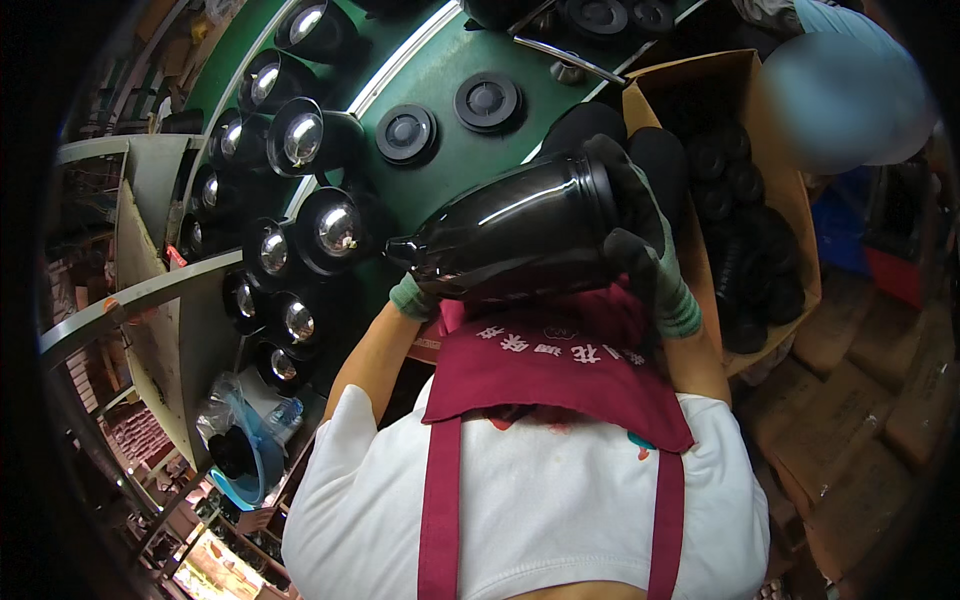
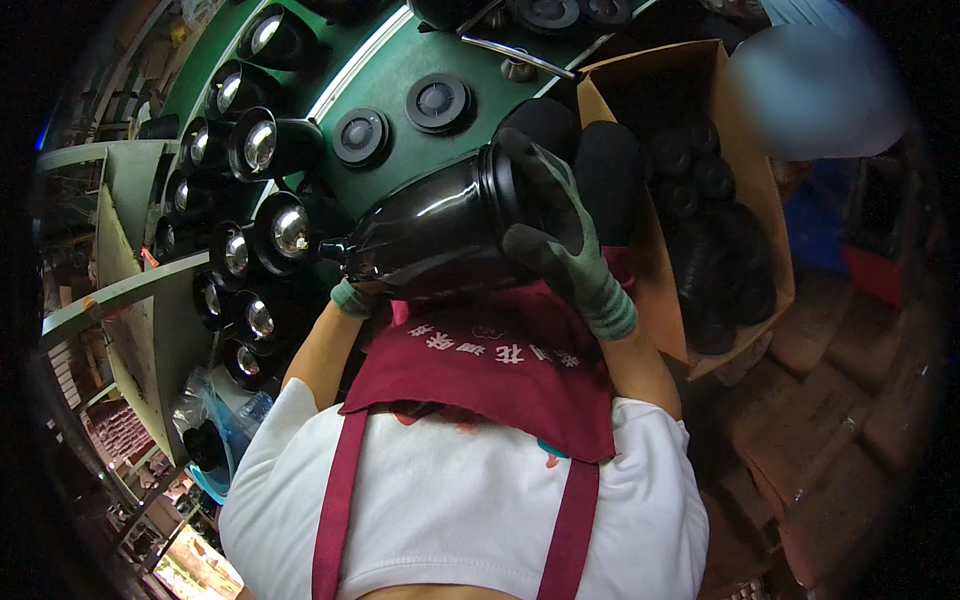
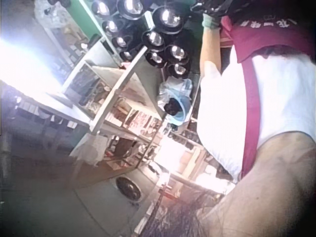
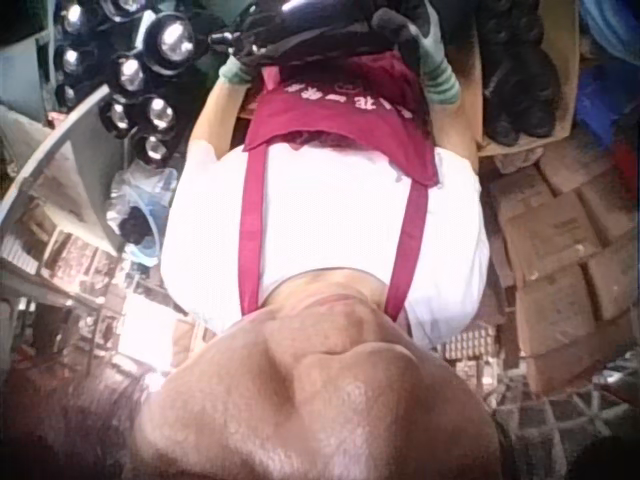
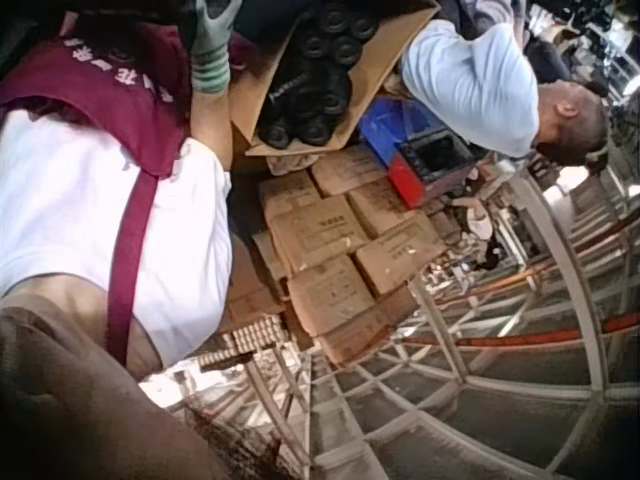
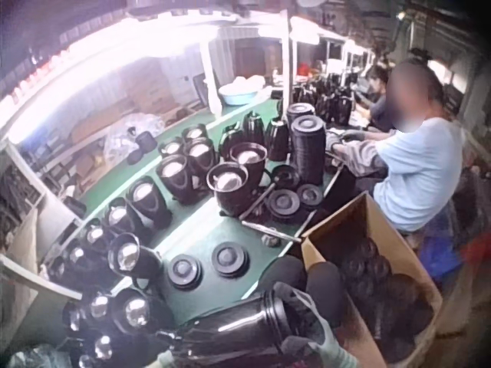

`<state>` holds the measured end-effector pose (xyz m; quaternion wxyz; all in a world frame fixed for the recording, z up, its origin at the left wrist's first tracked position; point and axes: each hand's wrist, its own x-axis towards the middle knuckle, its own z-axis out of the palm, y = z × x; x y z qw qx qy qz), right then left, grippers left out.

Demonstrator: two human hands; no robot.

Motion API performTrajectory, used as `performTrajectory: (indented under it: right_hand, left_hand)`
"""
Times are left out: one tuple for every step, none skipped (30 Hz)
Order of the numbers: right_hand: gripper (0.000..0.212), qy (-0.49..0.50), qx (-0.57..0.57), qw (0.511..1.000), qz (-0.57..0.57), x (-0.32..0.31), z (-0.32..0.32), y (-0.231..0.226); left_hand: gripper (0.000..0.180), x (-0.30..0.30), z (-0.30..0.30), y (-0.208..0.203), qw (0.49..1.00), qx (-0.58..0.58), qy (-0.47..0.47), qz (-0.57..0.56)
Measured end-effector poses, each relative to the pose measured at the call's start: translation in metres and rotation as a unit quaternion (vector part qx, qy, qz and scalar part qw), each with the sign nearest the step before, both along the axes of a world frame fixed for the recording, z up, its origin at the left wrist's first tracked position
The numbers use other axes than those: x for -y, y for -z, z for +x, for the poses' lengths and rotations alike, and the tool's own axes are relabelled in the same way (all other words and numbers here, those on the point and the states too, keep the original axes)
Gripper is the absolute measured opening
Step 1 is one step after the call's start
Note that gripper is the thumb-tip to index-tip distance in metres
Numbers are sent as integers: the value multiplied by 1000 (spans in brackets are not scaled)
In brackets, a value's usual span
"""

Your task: The person repeatedly picks up black kettle bodies and circular bases from a green workbench, aligns them, and presses them together. The assembled units are then placed into a cardboard box. The process is repeated for multiple items.

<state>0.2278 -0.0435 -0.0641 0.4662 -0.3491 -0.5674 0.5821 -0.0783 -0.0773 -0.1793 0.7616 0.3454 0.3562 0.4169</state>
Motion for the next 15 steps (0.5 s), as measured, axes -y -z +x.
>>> performTrajectory:
  right_hand:
    - [77, 2, 9, 1000, 0, 3, 2, -2]
    - [77, 3, -3, 1000, -19, 4, 3, -3]
    - [77, 3, -9, 1000, -26, 6, 4, -5]
    - [76, 0, -31, 999, -25, 7, 4, -6]
    - [76, 11, -9, 1000, -28, 8, 3, -7]
    - [76, 16, -6, 999, -26, 8, 3, -7]
    - [76, 24, -6, 999, -24, 8, 1, -9]
    - [76, 31, -3, 999, -24, 8, 0, -10]
    - [76, 40, -2, 999, -25, 8, -1, -11]
    - [76, 50, 2, 998, -32, 8, -2, -13]
    - [76, 60, 5, 997, -40, 7, -3, -14]
    - [76, 70, 7, 996, -51, 7, -3, -16]
    - [76, 80, 10, 995, -63, 7, -3, -17]
    - [76, 87, 13, 994, -71, 5, -3, -18]
    - [76, 88, 16, 994, -65, 5, -2, -19]
  left_hand:
    - [51, 0, -3, 2, 1000, -5, 0, 0]
    - [51, 1, -6, 6, 1000, -8, -3, 1]
    - [50, 2, -10, 9, 1000, -10, -8, -1]
    - [50, 2, -14, 13, 1000, -14, -12, -1]
    - [50, 4, -17, 16, 1000, -17, -18, -3]
    - [50, 4, -20, 19, 999, -21, -26, -4]
    - [50, 5, -21, 21, 999, -25, -34, -3]
    - [50, 5, -22, 22, 999, 5, -32, 23]
    - [50, 5, -23, 22, 998, -39, -47, 3]
    - [50, 4, -22, 19, 998, -48, -50, 10]
    - [50, 2, -21, 16, 996, -65, -57, 16]
    - [50, 0, -19, 11, 994, -82, -63, 22]
    - [50, -3, -18, 4, 992, -99, -69, 28]
    - [49, -6, -16, -3, 990, -116, -76, 34]
    - [49, -9, -14, -10, 986, -137, -68, 64]
